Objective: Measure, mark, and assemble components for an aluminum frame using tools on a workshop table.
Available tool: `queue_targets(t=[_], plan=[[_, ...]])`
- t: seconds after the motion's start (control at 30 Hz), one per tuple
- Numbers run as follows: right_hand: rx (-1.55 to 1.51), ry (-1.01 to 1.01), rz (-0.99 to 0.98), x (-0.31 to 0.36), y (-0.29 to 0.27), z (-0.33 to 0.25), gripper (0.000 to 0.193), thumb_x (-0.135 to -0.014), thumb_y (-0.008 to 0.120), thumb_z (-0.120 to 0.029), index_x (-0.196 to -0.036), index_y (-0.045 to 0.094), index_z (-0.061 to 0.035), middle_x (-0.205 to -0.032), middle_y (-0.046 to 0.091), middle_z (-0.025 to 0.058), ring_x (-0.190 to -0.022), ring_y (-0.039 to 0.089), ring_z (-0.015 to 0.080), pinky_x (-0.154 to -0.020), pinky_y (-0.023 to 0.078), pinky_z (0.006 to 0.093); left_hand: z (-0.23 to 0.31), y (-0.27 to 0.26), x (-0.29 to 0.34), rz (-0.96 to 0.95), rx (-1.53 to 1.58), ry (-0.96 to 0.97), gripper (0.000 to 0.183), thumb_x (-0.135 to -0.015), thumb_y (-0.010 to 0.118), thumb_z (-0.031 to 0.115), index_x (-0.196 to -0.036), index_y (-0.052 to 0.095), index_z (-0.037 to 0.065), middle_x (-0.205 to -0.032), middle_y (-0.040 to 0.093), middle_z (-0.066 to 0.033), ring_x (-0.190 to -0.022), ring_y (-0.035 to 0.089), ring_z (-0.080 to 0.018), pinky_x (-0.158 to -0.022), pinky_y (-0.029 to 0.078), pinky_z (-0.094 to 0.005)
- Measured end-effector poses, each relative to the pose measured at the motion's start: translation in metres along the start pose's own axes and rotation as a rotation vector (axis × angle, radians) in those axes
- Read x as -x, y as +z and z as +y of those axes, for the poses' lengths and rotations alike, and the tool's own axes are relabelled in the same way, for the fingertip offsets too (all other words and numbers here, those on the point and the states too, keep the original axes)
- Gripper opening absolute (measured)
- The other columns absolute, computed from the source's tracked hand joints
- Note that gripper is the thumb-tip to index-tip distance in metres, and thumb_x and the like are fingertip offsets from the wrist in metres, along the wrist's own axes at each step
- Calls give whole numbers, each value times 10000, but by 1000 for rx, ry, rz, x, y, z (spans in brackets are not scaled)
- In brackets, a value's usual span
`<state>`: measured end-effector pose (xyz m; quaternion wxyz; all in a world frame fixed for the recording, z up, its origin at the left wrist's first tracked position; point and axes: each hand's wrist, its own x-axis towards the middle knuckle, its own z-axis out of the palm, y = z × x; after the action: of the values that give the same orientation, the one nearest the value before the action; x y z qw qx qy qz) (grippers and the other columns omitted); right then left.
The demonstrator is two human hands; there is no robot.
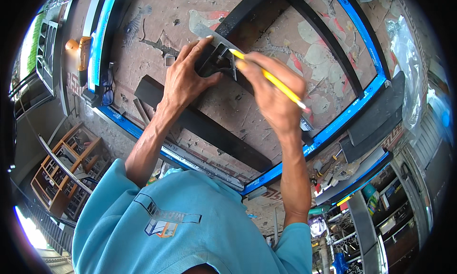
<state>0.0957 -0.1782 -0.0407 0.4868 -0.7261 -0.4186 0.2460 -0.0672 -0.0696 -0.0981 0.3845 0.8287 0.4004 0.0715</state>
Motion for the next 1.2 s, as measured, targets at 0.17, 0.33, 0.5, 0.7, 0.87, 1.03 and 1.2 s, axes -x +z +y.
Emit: queue_targets(t=[0.17, 0.33, 0.5, 0.7, 0.87, 1.03, 1.2], plan=[[110, -61, -114, -23, 30, -2, 144, -831, 667, -105, -877, 661, 31, -772, 656, 131, -667, 646, 234, -577, 504, 302, 1, 1, 2, 19, 0, 9, 744, -652, 764, 260, -1329, 467, 184, -1243, 544, -80, -1052, 601, -273, -850, 525, -360], [205, -108, -220, -29, 37, -1, 126, -814, 648, -86, -861, 656, 30, -790, 655, 143, -682, 637, 274, -604, 507, 336, -3, 1, 3, 20, 22, 21, 723, -659, 760, 247, -1316, 471, 163, -1240, 544, -78, -1040, 602, -279, -828, 530, -360], [330, -241, -213, -29, 46, -2, 129, -811, 642, -77, -881, 650, 30, -788, 641, 145, -702, 623, 287, -616, 503, 354, -5, 3, 3, 38, 33, 21, 712, -654, 767, 240, -1302, 483, 164, -1224, 552, -72, -1024, 608, -280, -801, 535, -360], [337, -299, -196, -27, 58, -3, 119, -818, 624, -63, -893, 639, 28, -793, 630, 148, -722, 610, 300, -636, 497, 361, -5, 2, 3, 48, 46, 26, 704, -655, 782, 272, -1287, 492, 160, -1208, 557, -73, -1015, 611, -285, -779, 536, -366], [290, -281, -184, -31, 54, -1, 103, -809, 633, -58, -871, 635, 24, -793, 638, 142, -728, 613, 295, -643, 495, 361, -4, 2, 2, 37, 47, 29, 699, -664, 774, 279, -1290, 488, 158, -1210, 556, -74, -1018, 607, -288, -791, 531, -376], [255, -205, -123, -19, 37, -18, 126, -804, 665, -39, -909, 638, 26, -802, 650, 141, -740, 634, 270, -633, 497, 352, -3, -1, 3, 14, 55, 8, 730, -650, 762, 251, -1313, 469, 162, -1227, 548, -87, -1033, 599, -294, -826, 522, -370], [507, -208, -110, 19, 10, 26, 318, -795, 713, -159, -1044, 602, 5, -1009, 624, 172, -889, 613, 321, -750, 481, 404, -1, -3, 3, 11, 40, -2, 754, -646, 750, 248, -1334, 450, 178, -1244, 543, -84, -1035, 599, -293, -830, 519, -373]])
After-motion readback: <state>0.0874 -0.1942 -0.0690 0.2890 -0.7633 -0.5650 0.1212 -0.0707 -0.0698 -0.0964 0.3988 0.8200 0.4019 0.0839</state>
